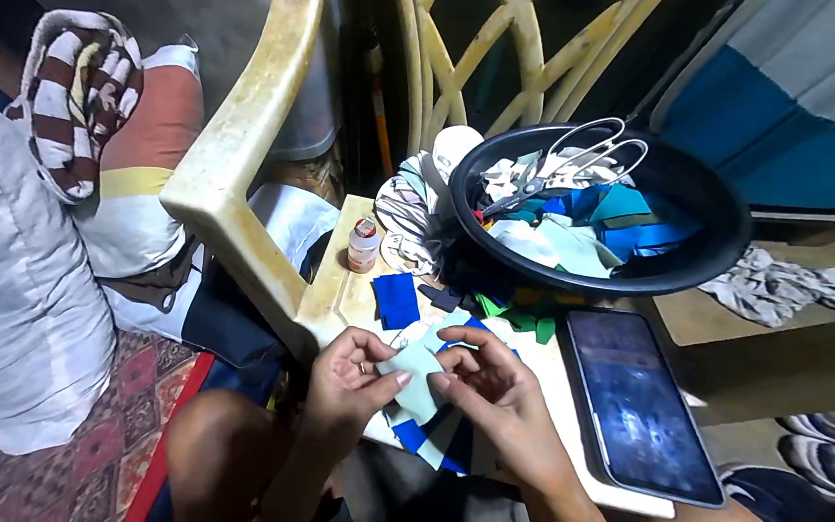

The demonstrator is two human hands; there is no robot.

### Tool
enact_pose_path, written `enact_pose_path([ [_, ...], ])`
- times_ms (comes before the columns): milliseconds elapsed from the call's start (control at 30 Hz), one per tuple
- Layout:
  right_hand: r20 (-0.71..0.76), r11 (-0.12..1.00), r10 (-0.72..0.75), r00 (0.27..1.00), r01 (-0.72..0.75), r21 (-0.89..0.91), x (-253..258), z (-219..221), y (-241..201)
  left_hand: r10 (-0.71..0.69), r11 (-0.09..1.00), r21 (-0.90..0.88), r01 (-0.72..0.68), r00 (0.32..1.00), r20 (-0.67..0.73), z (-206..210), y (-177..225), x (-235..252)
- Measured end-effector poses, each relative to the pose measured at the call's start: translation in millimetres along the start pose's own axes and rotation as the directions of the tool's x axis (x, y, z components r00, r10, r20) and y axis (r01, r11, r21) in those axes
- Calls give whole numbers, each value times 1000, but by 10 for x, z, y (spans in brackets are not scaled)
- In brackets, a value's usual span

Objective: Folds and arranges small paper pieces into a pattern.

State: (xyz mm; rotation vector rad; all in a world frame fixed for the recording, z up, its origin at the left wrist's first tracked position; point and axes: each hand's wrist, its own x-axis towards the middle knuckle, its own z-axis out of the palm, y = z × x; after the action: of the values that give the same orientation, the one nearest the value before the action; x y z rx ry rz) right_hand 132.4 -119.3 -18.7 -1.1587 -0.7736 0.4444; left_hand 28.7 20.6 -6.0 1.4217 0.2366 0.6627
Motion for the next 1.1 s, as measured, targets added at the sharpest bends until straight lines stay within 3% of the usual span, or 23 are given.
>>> enact_pose_path([
  [100, -22, 999, 1, 1000, 0, 47, 0, 35, 41, 43, 999, 22, -41, 996, -72, 26, -60, -11],
  [233, -112, 974, -71, 991, 45, -221, -12, 40, 108, 21, 967, 256, 2, 996, -88, -6, -48, -12],
  [433, -55, 869, 26, 998, -50, -492, -18, 25, 134, -77, 831, 550, 85, 996, -37, -49, -34, -23],
  [567, -54, 776, -20, 998, -19, -630, -26, 44, 149, -20, 717, 696, 26, 1000, -16, -33, -115, -56],
  [800, -29, 705, -59, 998, 21, -709, -33, 85, 178, 30, 656, 755, -12, 999, -11, -13, -149, -50],
  [933, -24, 700, -62, 998, 26, -714, -34, 75, 194, 59, 661, 750, -33, 998, -8, -43, -163, -40],
  [1100, -21, 699, -52, 998, 21, -715, -35, 62, 201, 61, 698, 716, 29, 993, -100, -123, -136, 5],
])
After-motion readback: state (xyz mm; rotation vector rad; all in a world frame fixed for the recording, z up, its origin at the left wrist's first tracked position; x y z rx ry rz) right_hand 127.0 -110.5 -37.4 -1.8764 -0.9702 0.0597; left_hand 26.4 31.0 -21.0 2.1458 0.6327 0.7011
